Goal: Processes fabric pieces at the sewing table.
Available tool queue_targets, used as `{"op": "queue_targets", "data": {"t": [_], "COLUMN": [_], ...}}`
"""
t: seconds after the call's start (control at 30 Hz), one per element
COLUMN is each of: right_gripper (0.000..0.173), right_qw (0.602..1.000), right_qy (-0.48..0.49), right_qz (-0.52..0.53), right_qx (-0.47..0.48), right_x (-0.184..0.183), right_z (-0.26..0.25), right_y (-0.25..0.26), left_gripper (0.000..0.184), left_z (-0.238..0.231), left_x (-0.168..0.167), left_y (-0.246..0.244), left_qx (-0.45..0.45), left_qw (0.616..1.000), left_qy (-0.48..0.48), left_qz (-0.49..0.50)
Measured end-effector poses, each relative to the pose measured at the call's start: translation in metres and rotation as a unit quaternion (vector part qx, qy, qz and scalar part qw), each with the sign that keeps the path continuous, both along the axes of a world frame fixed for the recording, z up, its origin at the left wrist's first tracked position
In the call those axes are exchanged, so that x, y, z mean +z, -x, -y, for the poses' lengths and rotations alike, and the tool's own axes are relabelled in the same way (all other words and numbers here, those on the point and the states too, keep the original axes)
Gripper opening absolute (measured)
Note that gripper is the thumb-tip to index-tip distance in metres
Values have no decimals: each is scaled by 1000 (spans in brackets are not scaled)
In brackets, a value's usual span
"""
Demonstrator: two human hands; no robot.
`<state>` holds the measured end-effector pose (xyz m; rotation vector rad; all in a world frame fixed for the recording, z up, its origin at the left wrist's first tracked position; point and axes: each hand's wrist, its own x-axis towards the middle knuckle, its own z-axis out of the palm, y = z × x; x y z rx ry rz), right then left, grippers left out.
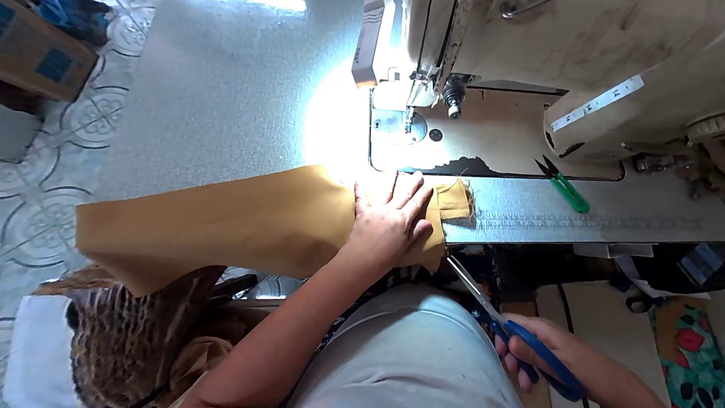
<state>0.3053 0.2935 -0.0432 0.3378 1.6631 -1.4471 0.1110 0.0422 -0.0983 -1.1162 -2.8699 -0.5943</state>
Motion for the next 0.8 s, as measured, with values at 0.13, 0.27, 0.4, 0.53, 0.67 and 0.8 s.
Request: {"op": "queue_targets", "data": {"t": [0.13,0.27,0.4,0.53,0.67,0.8], "right_gripper": [69,75,53,64,65,62], "right_qw": [992,995,990,973,968,966], "right_qy": [109,43,-91,-179,-195,-190], "right_qz": [-37,-24,-53,-117,-125,-122], "right_qx": [-44,-88,-91,-89,-101,-124], "right_x": [-9,-18,-17,-34,-36,-34], "right_z": [-12,14,62,83,91,96], "right_y": [1,19,44,55,58,60], "left_gripper": [52,51,52,52,52,52], "left_z": [0,0,-1,0,0,0], "left_x": [0,-1,-1,-1,-2,-1], "left_y": [0,1,0,-1,-1,-1], "left_qx": [0,-1,3,4,2,0], "left_qw": [1000,1000,1000,1000,1000,1000], "left_qy": [2,-1,7,14,8,7], "left_qz": [1,-2,-4,-3,-9,-3]}}
